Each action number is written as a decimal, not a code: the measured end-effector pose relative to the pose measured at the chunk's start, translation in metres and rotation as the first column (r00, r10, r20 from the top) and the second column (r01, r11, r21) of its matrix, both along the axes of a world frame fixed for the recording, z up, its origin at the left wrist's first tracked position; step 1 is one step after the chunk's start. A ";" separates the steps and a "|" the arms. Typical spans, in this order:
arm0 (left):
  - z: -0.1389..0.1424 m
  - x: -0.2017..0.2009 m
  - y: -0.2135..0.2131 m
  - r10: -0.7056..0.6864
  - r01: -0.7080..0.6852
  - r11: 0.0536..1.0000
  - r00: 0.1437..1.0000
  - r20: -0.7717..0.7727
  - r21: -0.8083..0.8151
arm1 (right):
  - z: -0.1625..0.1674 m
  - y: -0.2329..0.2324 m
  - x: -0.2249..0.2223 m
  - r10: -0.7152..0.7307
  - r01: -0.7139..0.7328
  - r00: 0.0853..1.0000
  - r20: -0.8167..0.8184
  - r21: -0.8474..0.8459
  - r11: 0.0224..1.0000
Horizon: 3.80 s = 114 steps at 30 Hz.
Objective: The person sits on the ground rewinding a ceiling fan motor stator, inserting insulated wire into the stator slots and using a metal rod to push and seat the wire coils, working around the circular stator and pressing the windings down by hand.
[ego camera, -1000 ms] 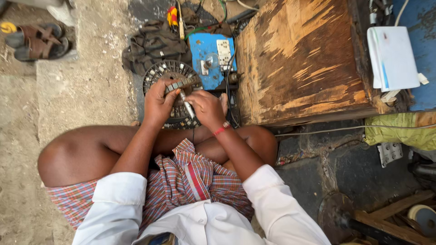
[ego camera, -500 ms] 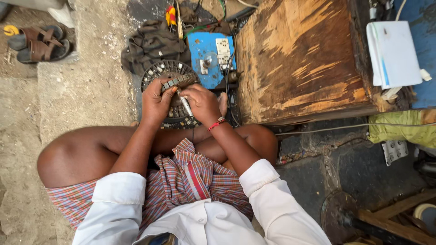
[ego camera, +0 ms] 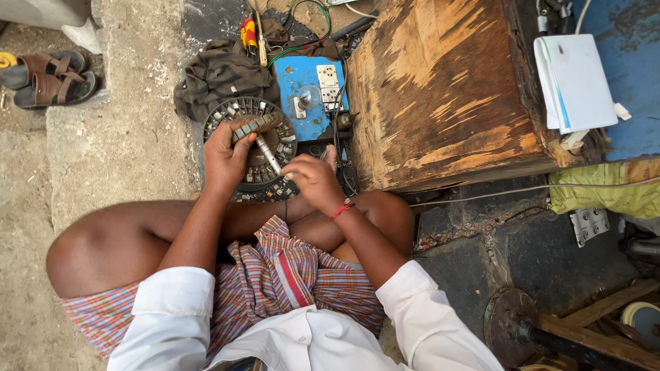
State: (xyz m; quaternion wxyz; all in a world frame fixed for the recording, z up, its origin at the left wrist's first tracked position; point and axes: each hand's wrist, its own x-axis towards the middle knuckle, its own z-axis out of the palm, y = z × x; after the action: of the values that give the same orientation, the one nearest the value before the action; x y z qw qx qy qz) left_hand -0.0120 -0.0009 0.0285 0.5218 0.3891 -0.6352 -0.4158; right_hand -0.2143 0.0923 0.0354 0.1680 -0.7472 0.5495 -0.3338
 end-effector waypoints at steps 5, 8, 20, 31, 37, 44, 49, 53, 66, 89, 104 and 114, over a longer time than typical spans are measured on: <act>-0.004 0.002 0.001 -0.013 0.015 0.996 1.000 -0.021 0.085 | -0.016 0.004 -0.020 -0.453 -0.145 0.374 0.809 0.534 0.833; -0.005 0.000 -0.001 -0.022 0.024 0.998 0.999 -0.034 0.066 | -0.010 0.008 -0.027 -0.414 -0.327 0.111 0.904 0.426 0.844; 0.003 -0.001 0.000 -0.034 0.044 0.985 0.998 -0.062 0.168 | 0.023 0.021 -0.025 -0.348 -0.341 -0.012 0.938 0.323 0.883; 0.004 -0.002 0.000 -0.045 0.062 0.980 0.995 -0.091 0.189 | -0.047 -0.021 -0.005 -0.322 0.103 0.818 0.476 0.430 0.897; 0.004 -0.003 0.000 -0.016 0.023 0.989 0.999 -0.046 0.149 | -0.050 -0.025 -0.003 -0.258 0.063 0.863 0.435 0.413 0.909; 0.003 -0.004 0.000 -0.023 0.036 0.983 0.997 -0.073 0.180 | -0.043 -0.019 -0.009 -0.196 0.065 0.904 0.380 0.331 0.942; 0.001 -0.004 -0.001 -0.016 0.025 0.980 0.999 -0.048 0.196 | -0.035 -0.012 -0.020 -0.350 0.052 0.718 0.602 0.456 0.889; -0.002 -0.005 -0.001 -0.026 0.040 0.983 0.997 -0.076 0.182 | -0.033 -0.010 -0.018 -0.445 -0.011 0.616 0.651 0.572 0.820; 0.003 -0.004 -0.002 -0.024 0.025 0.986 1.000 -0.004 0.165 | -0.028 -0.023 -0.004 -0.237 0.050 0.874 0.425 0.406 0.912; 0.007 -0.007 0.007 0.013 -0.011 0.999 0.998 0.065 -0.035 | 0.017 -0.027 0.051 -0.311 0.295 0.947 -0.085 -0.157 0.943; 0.007 -0.006 0.004 0.007 -0.004 0.999 0.999 0.050 -0.044 | 0.013 -0.054 0.040 -0.288 0.286 0.955 0.066 0.035 0.958; -0.006 -0.002 0.001 -0.036 0.037 0.999 0.997 0.075 -0.010 | 0.011 -0.046 0.035 -0.186 0.185 0.983 -0.004 -0.070 0.980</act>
State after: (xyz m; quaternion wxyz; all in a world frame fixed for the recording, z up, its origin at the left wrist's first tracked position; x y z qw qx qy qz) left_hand -0.0141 0.0000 0.0225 0.4921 0.3897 -0.6638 -0.4067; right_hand -0.1797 0.0465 0.0462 0.1073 -0.6998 0.6059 -0.3629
